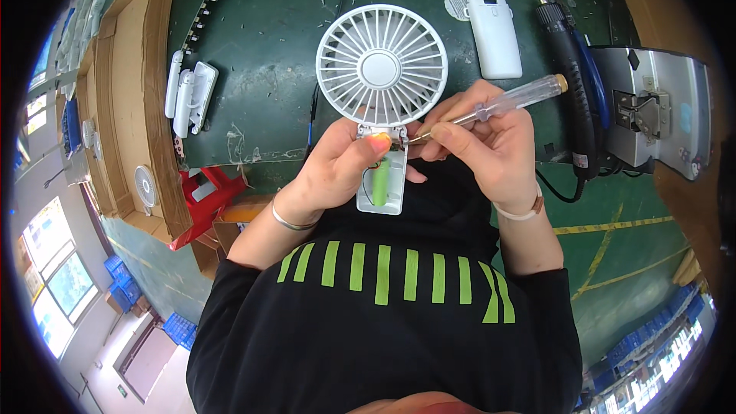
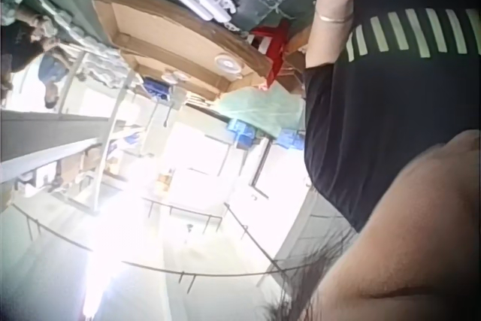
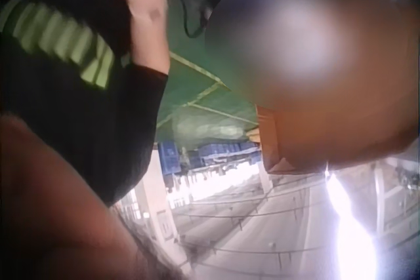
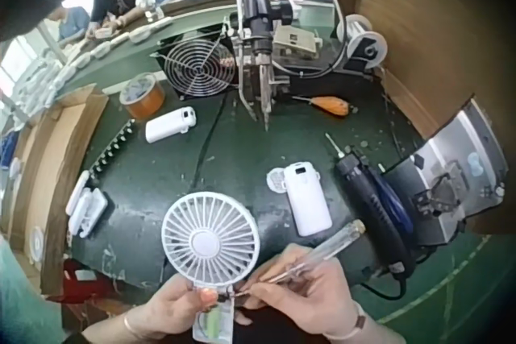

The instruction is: The person assembles a portable handheld fan by installing the circuit board and battery into the plastic housing, then securing the casing with screws using a screwdriver.

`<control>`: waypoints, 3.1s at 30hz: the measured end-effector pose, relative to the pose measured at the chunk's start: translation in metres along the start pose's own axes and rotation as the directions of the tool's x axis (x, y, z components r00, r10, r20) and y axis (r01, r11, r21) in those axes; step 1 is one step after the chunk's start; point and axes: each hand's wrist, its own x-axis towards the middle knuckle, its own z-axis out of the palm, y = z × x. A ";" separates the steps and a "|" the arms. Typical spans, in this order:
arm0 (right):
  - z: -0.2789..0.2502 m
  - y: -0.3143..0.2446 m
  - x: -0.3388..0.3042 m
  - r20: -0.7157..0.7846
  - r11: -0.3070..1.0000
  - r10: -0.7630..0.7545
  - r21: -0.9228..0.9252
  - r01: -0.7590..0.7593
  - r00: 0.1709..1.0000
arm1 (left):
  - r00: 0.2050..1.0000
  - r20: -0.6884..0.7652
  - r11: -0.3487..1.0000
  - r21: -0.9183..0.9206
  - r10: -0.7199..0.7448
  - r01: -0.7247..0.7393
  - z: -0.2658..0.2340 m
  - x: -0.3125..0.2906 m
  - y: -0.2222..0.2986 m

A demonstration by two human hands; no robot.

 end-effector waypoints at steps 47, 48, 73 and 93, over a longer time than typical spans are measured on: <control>0.033 0.034 -0.011 0.162 0.312 -0.765 -0.754 0.578 0.624 | 0.960 -0.173 0.975 0.018 0.222 -0.222 0.006 0.005 -0.016; 0.034 0.034 -0.011 0.167 0.303 -0.765 -0.759 0.576 0.622 | 0.960 -0.164 0.974 0.038 0.227 -0.224 0.006 0.005 -0.017; 0.036 0.034 -0.005 0.204 0.252 -0.743 -0.797 0.548 0.637 | 0.937 -0.227 0.949 -0.108 0.267 -0.296 0.007 0.006 -0.020; 0.029 0.012 0.002 -0.103 0.913 -0.394 -0.158 0.376 0.913 | 0.969 -0.222 0.979 -0.144 0.111 -0.146 0.007 0.001 -0.008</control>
